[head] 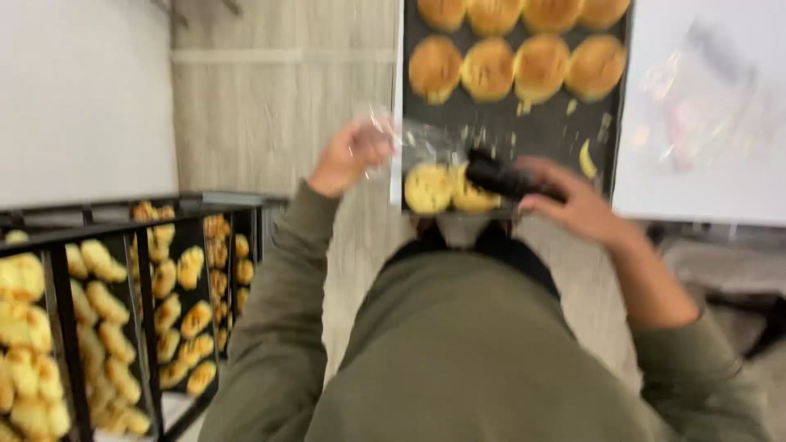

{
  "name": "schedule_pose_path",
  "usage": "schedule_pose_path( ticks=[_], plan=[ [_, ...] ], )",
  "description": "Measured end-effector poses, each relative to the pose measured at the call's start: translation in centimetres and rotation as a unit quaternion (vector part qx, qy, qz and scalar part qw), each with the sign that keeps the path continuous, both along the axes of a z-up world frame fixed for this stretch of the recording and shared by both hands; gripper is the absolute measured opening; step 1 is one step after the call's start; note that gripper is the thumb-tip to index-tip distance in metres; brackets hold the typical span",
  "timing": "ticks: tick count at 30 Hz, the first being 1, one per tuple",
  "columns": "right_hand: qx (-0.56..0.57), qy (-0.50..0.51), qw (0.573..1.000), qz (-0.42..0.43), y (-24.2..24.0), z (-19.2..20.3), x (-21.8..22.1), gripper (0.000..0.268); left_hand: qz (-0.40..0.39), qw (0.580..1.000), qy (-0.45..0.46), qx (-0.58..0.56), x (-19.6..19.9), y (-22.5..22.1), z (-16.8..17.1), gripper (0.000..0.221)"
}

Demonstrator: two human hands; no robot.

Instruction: The person uses tongs and their hands to pick up individual bread rolls from a baking tray and place them into clear plastic bags on a table.

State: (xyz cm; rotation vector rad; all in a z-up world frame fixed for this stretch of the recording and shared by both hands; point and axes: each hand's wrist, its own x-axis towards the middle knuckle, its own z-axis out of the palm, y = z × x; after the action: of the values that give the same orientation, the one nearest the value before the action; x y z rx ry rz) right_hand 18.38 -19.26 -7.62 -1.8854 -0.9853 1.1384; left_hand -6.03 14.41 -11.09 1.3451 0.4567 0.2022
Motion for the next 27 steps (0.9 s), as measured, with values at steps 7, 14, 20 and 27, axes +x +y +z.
schedule_pose_path(
  ticks=[7, 14, 20, 27],
  plan=[
    [-0.284, 0.041, 0.956, -0.06, -0.4, 5.1, 2.9, 0.064, 0.126, 0.981, 0.06, -0.138, -2.2, -2.9, 4.7, 0.081],
    [-0.197, -0.039, 0.977, 0.072, -0.1, -2.6, 6.6, 0.066, 0.199, 0.968, 0.072, -0.135, -3.9, -5.9, 4.3, 0.065],
    [-0.215, -0.084, 0.943, 0.238, 6.9, 0.5, 8.3, 0.069, 0.239, 0.959, 0.057, -0.144, -6.1, -9.1, 5.5, 0.066],
    [-0.301, -0.096, 0.889, 0.33, 11.3, 2.3, 8.6, 0.067, 0.292, 0.944, 0.045, -0.148, -10.0, -12.2, 3.8, 0.067]
  ],
)
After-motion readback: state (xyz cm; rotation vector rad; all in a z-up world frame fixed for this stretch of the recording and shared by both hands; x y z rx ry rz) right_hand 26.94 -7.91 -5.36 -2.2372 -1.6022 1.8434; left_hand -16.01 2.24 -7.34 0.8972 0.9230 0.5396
